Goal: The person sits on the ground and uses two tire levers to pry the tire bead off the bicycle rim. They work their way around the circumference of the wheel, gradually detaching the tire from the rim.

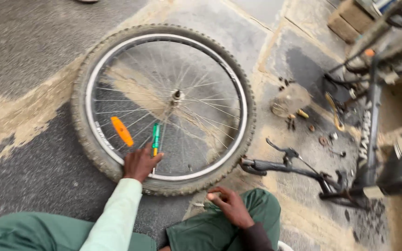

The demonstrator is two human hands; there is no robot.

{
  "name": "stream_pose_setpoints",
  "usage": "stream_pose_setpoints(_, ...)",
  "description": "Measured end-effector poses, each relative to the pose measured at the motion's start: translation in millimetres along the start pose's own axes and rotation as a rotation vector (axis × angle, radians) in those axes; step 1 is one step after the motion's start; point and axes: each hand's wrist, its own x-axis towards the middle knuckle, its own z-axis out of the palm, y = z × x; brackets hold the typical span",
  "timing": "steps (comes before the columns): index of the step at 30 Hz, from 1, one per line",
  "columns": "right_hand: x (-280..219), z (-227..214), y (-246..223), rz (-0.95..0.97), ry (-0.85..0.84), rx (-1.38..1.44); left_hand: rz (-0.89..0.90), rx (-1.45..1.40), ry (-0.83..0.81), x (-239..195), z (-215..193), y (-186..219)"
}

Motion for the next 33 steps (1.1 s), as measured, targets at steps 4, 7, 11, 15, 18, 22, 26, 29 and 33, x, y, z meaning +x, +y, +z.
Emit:
stream_pose_setpoints(4, 5, 11, -2, 0.007, -0.101, -0.023, -0.038, 0.208, -0.172, -13, -6, 18)
stream_pose_setpoints(7, 20, 25, 11, -0.081, -0.108, 0.069, 0.089, 0.26, 0.189, -21, 22, 13)
stream_pose_setpoints(11, 21, 25, 3, -0.293, 0.32, -0.28, -0.032, 0.228, 0.122, -37, 17, 29)
stream_pose_setpoints(15, 23, 23, -13, -0.361, 0.249, -0.404, -0.058, 0.268, 0.132, -34, 8, 47)
stream_pose_setpoints(18, 21, 36, -21, -0.228, 0.217, -0.658, -0.064, 0.282, 0.138, -32, 11, 45)
stream_pose_setpoints(22, 21, 57, 3, -0.298, 0.265, -0.878, -0.125, 0.2, -0.02, -28, 7, 44)
stream_pose_setpoints(26, 21, 64, 18, -0.345, 0.231, -0.903, -0.114, 0.21, -0.027, -27, 13, 37)
stream_pose_setpoints(29, 19, 63, 16, -0.335, 0.208, -0.898, -0.09, 0.204, -0.035, -29, 7, 39)
stream_pose_setpoints(33, 26, 66, 28, -0.515, 0.269, -0.989, -0.053, 0.181, -0.022, -25, 13, 32)
